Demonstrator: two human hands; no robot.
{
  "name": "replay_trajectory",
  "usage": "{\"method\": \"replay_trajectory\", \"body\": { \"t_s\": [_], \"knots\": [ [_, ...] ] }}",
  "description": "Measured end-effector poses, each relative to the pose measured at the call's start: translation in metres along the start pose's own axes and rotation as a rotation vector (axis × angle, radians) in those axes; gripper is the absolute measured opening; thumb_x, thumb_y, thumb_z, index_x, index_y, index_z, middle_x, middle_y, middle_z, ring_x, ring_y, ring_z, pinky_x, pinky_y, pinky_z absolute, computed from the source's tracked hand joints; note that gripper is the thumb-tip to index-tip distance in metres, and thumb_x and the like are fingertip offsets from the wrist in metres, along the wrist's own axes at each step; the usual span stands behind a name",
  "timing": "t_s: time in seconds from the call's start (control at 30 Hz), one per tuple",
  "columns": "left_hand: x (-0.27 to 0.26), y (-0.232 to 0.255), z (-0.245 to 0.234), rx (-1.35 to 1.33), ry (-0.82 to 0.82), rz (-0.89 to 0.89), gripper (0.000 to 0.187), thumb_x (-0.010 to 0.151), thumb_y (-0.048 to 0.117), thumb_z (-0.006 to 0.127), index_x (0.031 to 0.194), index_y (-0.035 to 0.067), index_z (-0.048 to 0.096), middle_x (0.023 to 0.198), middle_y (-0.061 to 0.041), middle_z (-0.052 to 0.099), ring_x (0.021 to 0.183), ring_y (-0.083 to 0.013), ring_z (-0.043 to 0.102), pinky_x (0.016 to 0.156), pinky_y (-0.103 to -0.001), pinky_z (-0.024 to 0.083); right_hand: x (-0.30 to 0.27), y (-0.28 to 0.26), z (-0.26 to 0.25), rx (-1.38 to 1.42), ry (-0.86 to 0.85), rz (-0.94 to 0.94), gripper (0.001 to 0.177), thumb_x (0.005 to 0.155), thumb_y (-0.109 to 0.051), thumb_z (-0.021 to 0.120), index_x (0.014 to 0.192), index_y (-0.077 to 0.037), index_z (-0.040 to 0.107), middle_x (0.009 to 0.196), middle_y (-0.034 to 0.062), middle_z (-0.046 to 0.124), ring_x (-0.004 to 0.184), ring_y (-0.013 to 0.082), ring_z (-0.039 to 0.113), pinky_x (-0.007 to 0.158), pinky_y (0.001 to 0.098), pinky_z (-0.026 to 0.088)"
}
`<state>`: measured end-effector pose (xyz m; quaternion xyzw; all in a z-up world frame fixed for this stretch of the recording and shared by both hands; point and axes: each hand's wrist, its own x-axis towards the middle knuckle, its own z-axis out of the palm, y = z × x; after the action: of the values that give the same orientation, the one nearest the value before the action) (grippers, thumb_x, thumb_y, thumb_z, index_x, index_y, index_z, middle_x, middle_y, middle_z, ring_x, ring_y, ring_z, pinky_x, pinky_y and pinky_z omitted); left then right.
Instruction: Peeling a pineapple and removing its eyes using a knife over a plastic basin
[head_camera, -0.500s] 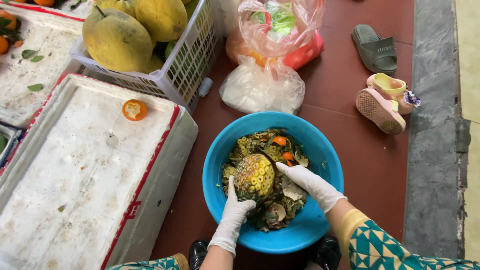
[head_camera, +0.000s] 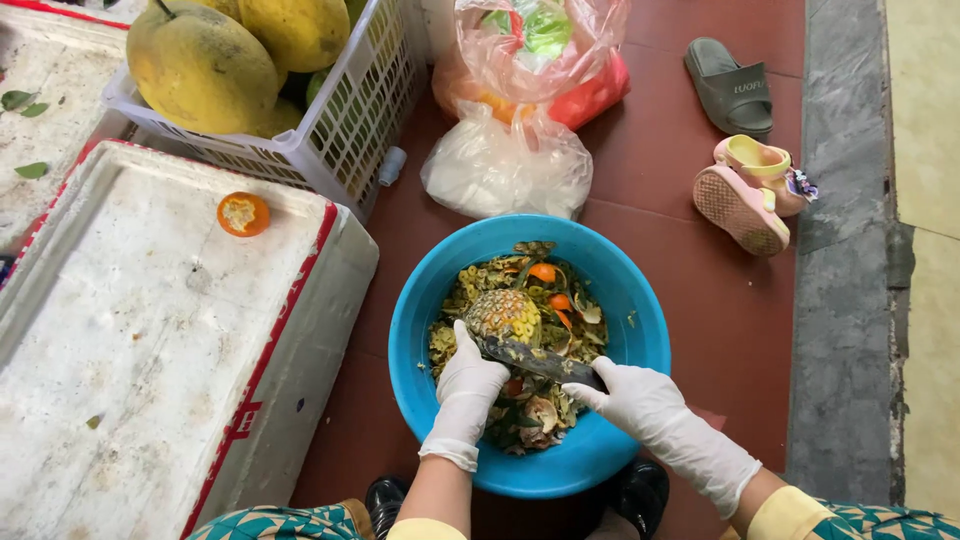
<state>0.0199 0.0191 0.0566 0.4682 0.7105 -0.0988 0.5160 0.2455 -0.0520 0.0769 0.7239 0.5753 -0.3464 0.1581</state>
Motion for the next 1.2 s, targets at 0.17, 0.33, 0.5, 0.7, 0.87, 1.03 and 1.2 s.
{"method": "replay_trajectory", "body": {
  "t_s": [0.17, 0.33, 0.5, 0.7, 0.87, 1.03, 1.2],
  "knots": [
    [-0.012, 0.010, -0.006, -0.019, -0.001, -0.032, 0.109, 0.087, 0.064, 0.063, 0.169, 0.029, 0.001, 0.137, -0.018, 0.068, 0.138, -0.0352, 0.060, 0.110, -0.052, 0.050, -0.001, -0.020, -0.020, -0.036, -0.002, 0.029, 0.063, 0.095, -0.076, 0.054, 0.115, -0.016, 0.060, 0.105, 0.0191, 0.076, 0.108, 0.0382, 0.075, 0.095, 0.0493, 0.057],
    [-0.056, 0.028, -0.017, -0.033, -0.041, -0.024, 0.108, 0.085, 0.021, 0.062, 0.168, 0.023, -0.007, 0.137, -0.020, 0.067, 0.138, -0.0375, 0.059, 0.113, -0.049, 0.048, 0.074, -0.033, -0.007, 0.090, -0.007, 0.009, 0.069, 0.093, -0.080, 0.047, 0.114, -0.017, 0.065, 0.113, 0.0178, 0.077, 0.115, 0.0364, 0.073, 0.098, 0.0458, 0.055],
    [-0.032, 0.008, -0.014, -0.093, -0.042, -0.015, 0.112, 0.082, 0.021, 0.066, 0.169, 0.026, -0.005, 0.133, -0.021, 0.069, 0.137, -0.0383, 0.061, 0.112, -0.049, 0.049, 0.055, -0.044, -0.013, 0.112, -0.036, 0.021, 0.071, 0.093, -0.080, 0.045, 0.120, -0.018, 0.067, 0.120, 0.0194, 0.075, 0.120, 0.0362, 0.071, 0.102, 0.0463, 0.053],
    [-0.031, 0.003, -0.010, -0.080, -0.047, -0.007, 0.114, 0.082, 0.024, 0.067, 0.169, 0.030, -0.007, 0.133, -0.020, 0.068, 0.136, -0.0364, 0.061, 0.112, -0.047, 0.049, 0.032, -0.025, -0.015, 0.060, -0.052, 0.125, 0.067, 0.095, -0.075, 0.046, 0.125, -0.020, 0.067, 0.118, 0.0182, 0.076, 0.120, 0.0354, 0.072, 0.101, 0.0468, 0.054],
    [-0.020, -0.007, 0.002, -0.066, -0.015, 0.014, 0.114, 0.083, 0.026, 0.067, 0.168, 0.033, -0.009, 0.135, -0.020, 0.068, 0.137, -0.0351, 0.061, 0.114, -0.048, 0.049, 0.098, -0.032, -0.012, 0.091, -0.058, 0.071, 0.070, 0.096, -0.077, 0.042, 0.125, -0.018, 0.068, 0.122, 0.0170, 0.076, 0.123, 0.0333, 0.070, 0.101, 0.0445, 0.053],
    [0.001, -0.028, 0.022, -0.067, -0.014, -0.089, 0.118, 0.084, 0.021, 0.062, 0.166, 0.052, -0.017, 0.076, -0.007, 0.063, 0.067, -0.0281, 0.061, 0.065, -0.040, 0.046, 0.097, -0.060, -0.037, 0.259, -0.195, 0.273, 0.077, 0.090, -0.079, 0.041, 0.127, -0.018, 0.071, 0.121, 0.0053, 0.077, 0.098, 0.0267, 0.074, 0.079, 0.0366, 0.057],
    [0.019, -0.041, 0.027, -0.076, 0.000, -0.051, 0.120, 0.077, 0.027, 0.063, 0.166, 0.053, -0.013, 0.084, -0.010, 0.068, 0.077, -0.0340, 0.066, 0.074, -0.043, 0.050, 0.053, -0.029, -0.027, 0.716, -0.232, 0.237, 0.068, 0.103, -0.062, 0.048, 0.085, -0.002, 0.074, 0.039, 0.0079, 0.039, 0.032, 0.0183, 0.030, 0.039, 0.0316, 0.026]
  ]
}}
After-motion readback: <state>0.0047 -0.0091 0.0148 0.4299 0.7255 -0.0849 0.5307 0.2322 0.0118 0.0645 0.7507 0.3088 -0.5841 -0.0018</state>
